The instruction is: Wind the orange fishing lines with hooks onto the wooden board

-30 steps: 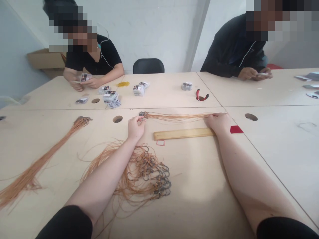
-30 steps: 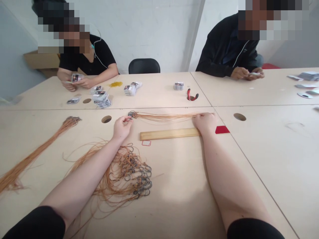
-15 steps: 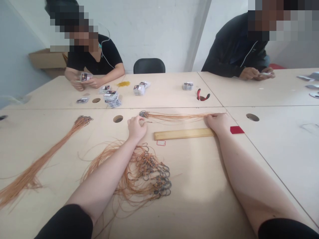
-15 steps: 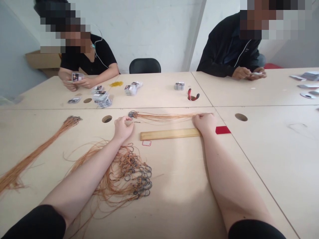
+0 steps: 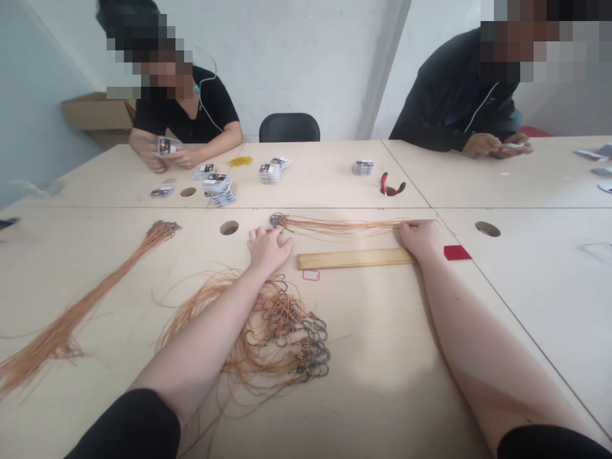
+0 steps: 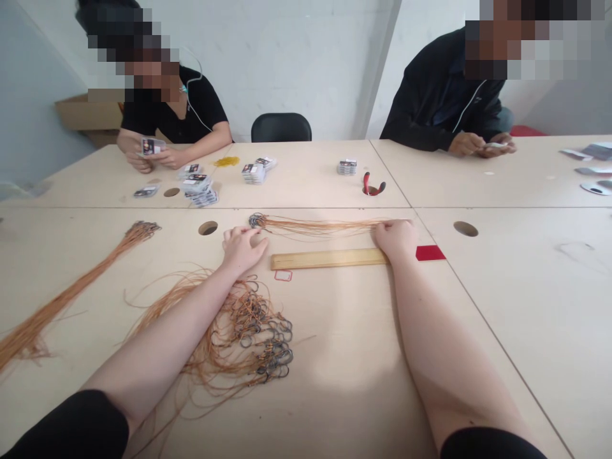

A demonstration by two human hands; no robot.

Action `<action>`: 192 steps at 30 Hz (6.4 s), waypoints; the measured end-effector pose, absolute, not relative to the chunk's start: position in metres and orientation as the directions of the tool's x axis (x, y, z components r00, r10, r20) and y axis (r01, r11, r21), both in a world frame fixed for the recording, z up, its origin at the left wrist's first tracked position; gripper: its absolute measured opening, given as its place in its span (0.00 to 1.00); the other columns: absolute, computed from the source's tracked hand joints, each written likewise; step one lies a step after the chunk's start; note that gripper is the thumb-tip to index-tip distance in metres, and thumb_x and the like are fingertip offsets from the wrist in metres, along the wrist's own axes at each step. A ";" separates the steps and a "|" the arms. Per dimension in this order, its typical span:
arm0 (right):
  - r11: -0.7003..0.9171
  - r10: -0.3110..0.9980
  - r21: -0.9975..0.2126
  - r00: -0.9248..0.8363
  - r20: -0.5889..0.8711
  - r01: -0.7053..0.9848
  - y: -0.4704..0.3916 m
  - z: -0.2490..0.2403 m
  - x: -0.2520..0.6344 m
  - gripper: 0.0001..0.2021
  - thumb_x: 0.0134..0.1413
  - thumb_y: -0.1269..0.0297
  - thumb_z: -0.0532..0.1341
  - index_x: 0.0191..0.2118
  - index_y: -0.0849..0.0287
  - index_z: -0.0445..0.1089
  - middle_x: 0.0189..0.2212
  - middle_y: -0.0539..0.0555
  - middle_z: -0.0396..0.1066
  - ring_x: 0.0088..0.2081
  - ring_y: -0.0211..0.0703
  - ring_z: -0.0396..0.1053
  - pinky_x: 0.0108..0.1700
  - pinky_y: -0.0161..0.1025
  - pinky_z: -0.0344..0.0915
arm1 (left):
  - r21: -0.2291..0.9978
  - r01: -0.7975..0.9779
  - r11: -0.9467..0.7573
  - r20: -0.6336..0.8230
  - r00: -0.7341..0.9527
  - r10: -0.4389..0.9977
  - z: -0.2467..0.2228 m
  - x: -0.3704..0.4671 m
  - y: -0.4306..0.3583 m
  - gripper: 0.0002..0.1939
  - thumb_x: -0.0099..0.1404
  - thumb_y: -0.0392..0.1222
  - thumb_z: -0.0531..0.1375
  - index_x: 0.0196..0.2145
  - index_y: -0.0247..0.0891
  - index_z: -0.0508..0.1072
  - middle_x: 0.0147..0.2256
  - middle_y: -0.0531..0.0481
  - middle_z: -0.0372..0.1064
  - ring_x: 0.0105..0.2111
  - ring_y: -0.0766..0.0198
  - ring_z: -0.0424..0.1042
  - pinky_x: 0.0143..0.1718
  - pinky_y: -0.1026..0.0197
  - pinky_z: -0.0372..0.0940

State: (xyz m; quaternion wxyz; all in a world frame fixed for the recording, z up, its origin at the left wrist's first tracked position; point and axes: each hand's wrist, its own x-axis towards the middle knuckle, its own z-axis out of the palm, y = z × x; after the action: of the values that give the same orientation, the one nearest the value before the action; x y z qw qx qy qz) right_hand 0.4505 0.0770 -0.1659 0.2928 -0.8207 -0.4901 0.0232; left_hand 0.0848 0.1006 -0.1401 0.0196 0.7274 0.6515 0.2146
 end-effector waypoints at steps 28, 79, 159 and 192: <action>-0.289 0.807 -0.573 0.518 0.285 0.767 0.075 -0.164 0.448 0.12 0.43 0.63 0.56 0.29 0.61 0.75 0.27 0.56 0.72 0.35 0.49 0.68 0.35 0.40 0.63 | 0.306 0.944 -0.126 0.243 0.051 0.969 -0.138 0.086 0.102 0.20 0.56 0.53 0.54 0.42 0.41 0.72 0.50 0.44 0.64 0.52 0.46 0.55 0.49 0.44 0.56; 0.570 0.751 -0.639 -0.644 0.150 0.516 0.006 -0.128 0.274 0.12 0.49 0.76 0.53 0.40 0.59 0.64 0.33 0.52 0.65 0.32 0.37 0.63 0.36 0.35 0.61 | 0.708 0.554 -0.439 0.203 0.436 0.877 -0.135 0.093 0.094 0.09 0.55 0.39 0.56 0.31 0.36 0.75 0.28 0.50 0.70 0.23 0.69 0.62 0.26 0.64 0.59; 0.484 0.870 -0.811 -0.081 0.486 0.330 0.026 -0.150 0.271 0.06 0.53 0.60 0.60 0.33 0.57 0.70 0.34 0.54 0.65 0.38 0.41 0.64 0.34 0.38 0.63 | 0.638 0.670 -0.379 -0.073 0.543 0.837 -0.056 0.099 0.046 0.11 0.59 0.46 0.53 0.29 0.36 0.69 0.26 0.50 0.70 0.25 0.65 0.65 0.25 0.64 0.56; 0.426 0.861 -0.836 0.129 0.492 0.345 0.039 -0.157 0.278 0.04 0.56 0.63 0.51 0.34 0.56 0.59 0.37 0.55 0.62 0.40 0.43 0.61 0.32 0.36 0.61 | 0.963 -0.108 -0.249 0.268 0.234 0.935 0.083 0.090 -0.021 0.12 0.61 0.34 0.53 0.22 0.34 0.71 0.18 0.52 0.55 0.18 0.73 0.58 0.18 0.69 0.53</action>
State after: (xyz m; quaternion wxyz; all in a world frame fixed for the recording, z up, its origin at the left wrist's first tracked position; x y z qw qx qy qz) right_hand 0.2784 0.0389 -0.1566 0.5729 -0.4860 -0.6204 0.2252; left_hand 0.0901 -0.0210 0.0826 0.5069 0.6002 0.3444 0.5140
